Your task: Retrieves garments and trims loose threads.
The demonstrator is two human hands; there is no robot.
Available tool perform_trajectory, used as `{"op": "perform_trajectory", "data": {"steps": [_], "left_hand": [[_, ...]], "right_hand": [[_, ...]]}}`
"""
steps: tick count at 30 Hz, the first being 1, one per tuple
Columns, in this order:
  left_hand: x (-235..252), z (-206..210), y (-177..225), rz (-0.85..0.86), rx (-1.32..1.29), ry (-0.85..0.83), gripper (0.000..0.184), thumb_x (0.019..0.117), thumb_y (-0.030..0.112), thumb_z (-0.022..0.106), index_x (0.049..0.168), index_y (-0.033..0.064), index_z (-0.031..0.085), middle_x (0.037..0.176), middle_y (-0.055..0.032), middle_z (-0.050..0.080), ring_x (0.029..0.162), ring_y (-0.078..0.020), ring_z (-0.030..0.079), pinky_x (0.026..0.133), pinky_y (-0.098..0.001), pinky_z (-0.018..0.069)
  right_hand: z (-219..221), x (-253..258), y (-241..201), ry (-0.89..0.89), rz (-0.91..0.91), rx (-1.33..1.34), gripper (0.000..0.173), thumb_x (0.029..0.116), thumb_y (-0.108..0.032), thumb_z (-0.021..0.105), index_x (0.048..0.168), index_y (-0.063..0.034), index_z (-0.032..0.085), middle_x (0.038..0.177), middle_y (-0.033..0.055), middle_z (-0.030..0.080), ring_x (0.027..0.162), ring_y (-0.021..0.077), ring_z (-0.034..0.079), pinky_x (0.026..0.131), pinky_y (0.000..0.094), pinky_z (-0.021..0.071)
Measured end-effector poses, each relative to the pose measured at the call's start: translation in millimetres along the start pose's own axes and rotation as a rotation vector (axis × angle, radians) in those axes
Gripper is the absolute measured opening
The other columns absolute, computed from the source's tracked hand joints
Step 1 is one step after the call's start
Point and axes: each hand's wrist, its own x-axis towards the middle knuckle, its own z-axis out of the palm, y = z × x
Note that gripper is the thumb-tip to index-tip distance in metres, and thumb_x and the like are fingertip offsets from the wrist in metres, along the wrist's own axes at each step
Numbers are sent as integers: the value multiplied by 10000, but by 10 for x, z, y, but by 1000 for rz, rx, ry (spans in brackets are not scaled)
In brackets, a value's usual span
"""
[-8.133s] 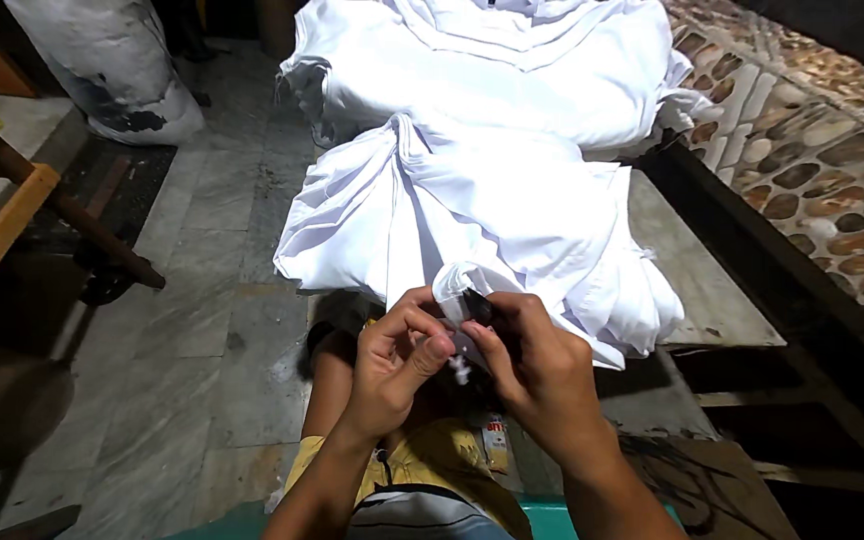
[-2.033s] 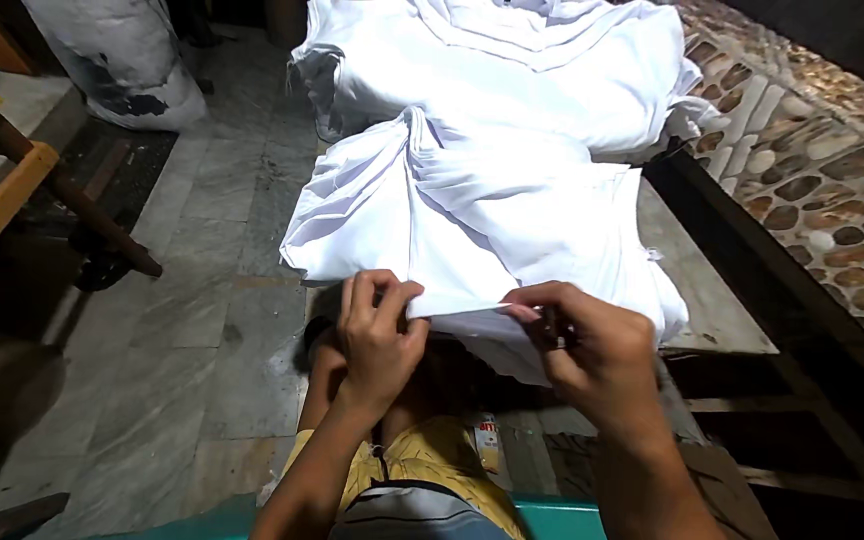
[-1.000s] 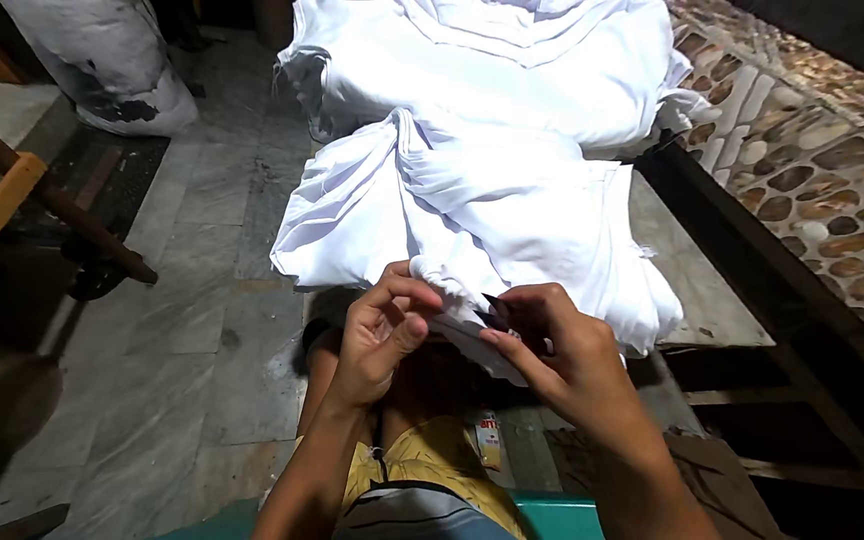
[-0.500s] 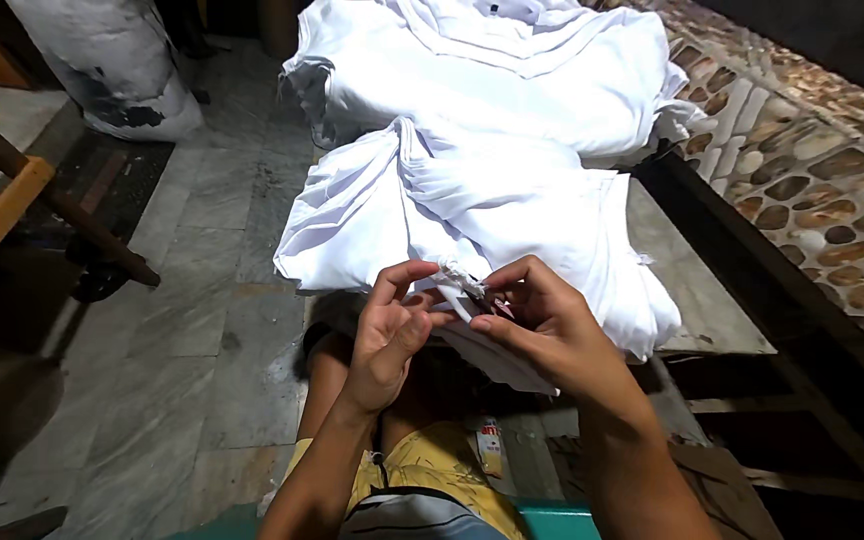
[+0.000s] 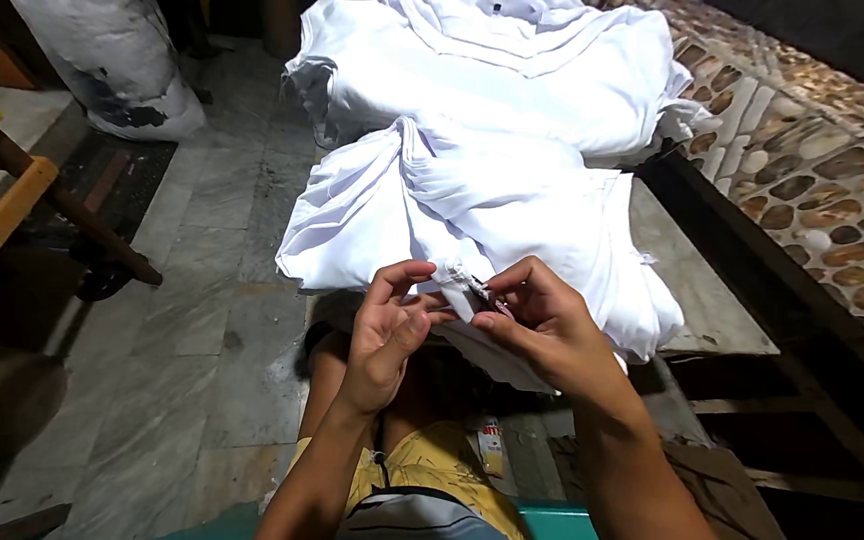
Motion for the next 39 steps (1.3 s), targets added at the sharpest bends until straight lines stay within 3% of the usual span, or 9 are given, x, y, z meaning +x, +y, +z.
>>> {"op": "perform_trajectory", "data": {"steps": [39], "left_hand": [[-53,-36,29,-1,89,17,304,993,358,636,1263,217,630,1210,60,682,1033,-77,694,936,-314,580]], "right_hand": [[89,-9,7,36,-31,-6,132,962,-169,665,1003,-145,542,740,-160,578,629,-133,511,583,41,429]]}}
